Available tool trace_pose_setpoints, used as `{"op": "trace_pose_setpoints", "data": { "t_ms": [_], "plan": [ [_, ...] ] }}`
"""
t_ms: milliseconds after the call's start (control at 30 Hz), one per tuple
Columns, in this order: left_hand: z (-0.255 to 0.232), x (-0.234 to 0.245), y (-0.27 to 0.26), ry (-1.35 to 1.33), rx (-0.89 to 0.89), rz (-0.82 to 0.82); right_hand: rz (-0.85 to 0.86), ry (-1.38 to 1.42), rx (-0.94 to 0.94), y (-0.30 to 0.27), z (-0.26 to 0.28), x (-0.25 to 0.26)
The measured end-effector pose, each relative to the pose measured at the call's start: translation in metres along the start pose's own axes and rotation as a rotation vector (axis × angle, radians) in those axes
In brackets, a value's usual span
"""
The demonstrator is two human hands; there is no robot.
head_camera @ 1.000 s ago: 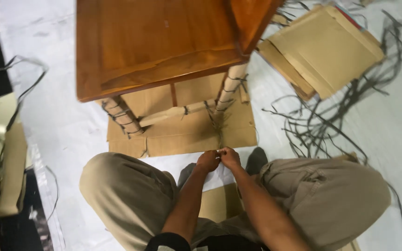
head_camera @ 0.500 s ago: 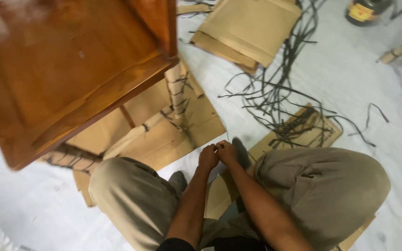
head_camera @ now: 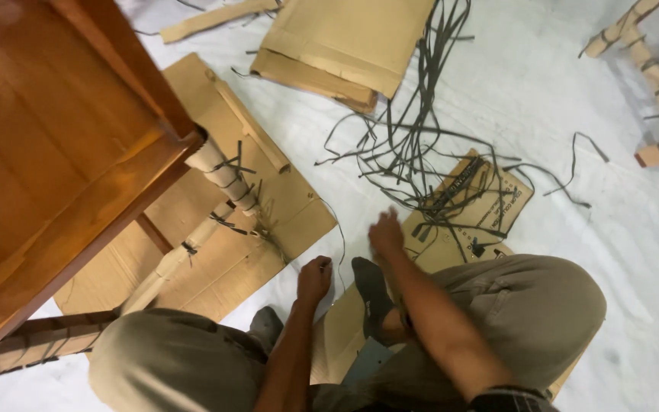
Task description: Packing a wooden chair for transport by wrapping legs and frame with cardboard and securing with ties.
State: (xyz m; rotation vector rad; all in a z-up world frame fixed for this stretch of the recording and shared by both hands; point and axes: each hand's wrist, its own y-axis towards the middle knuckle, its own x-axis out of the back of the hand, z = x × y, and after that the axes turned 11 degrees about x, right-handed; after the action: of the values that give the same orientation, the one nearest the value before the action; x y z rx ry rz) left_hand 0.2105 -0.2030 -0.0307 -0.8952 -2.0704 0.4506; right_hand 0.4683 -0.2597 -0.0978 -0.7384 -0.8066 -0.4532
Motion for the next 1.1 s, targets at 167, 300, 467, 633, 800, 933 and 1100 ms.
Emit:
{"op": "trace_pose_setpoints", "data": {
  "t_ms": [167,300,467,633,800,933,1100],
  "plan": [
    [-0.012,0.012,-0.012,-0.037,0.073,-0.016,0.106,-0.407,0.087,-0.003,0.005,0.079],
    [-0.011,0.006,-0.007,-0.085,0.062,-0.044,-0.012,-0.111,0.141,0.054,-0.075,0.026],
    [-0.027,0.012,-0.009,-0.137,0.044,-0.055,-0.283,0.675,0.049,-0.075,0.075,0.101],
    [-0.026,0.009,-0.009,-0.232,0.045,-0.097,-0.359,0.030,0.586,-0.062,0.074,0.046],
    [-0.053,0.022,-0.013,-0.429,0.001,-0.199,-0.266,0.131,0.667,-0.097,0.137,0.070],
    [-0.051,0.015,0.006,-0.540,-0.032,-0.215,-0.222,0.292,0.676,-0.092,0.152,0.064],
    [-0.040,0.005,0.032,-0.732,-0.092,-0.196,-0.124,0.630,0.615,-0.081,0.157,0.054]
  ]
}}
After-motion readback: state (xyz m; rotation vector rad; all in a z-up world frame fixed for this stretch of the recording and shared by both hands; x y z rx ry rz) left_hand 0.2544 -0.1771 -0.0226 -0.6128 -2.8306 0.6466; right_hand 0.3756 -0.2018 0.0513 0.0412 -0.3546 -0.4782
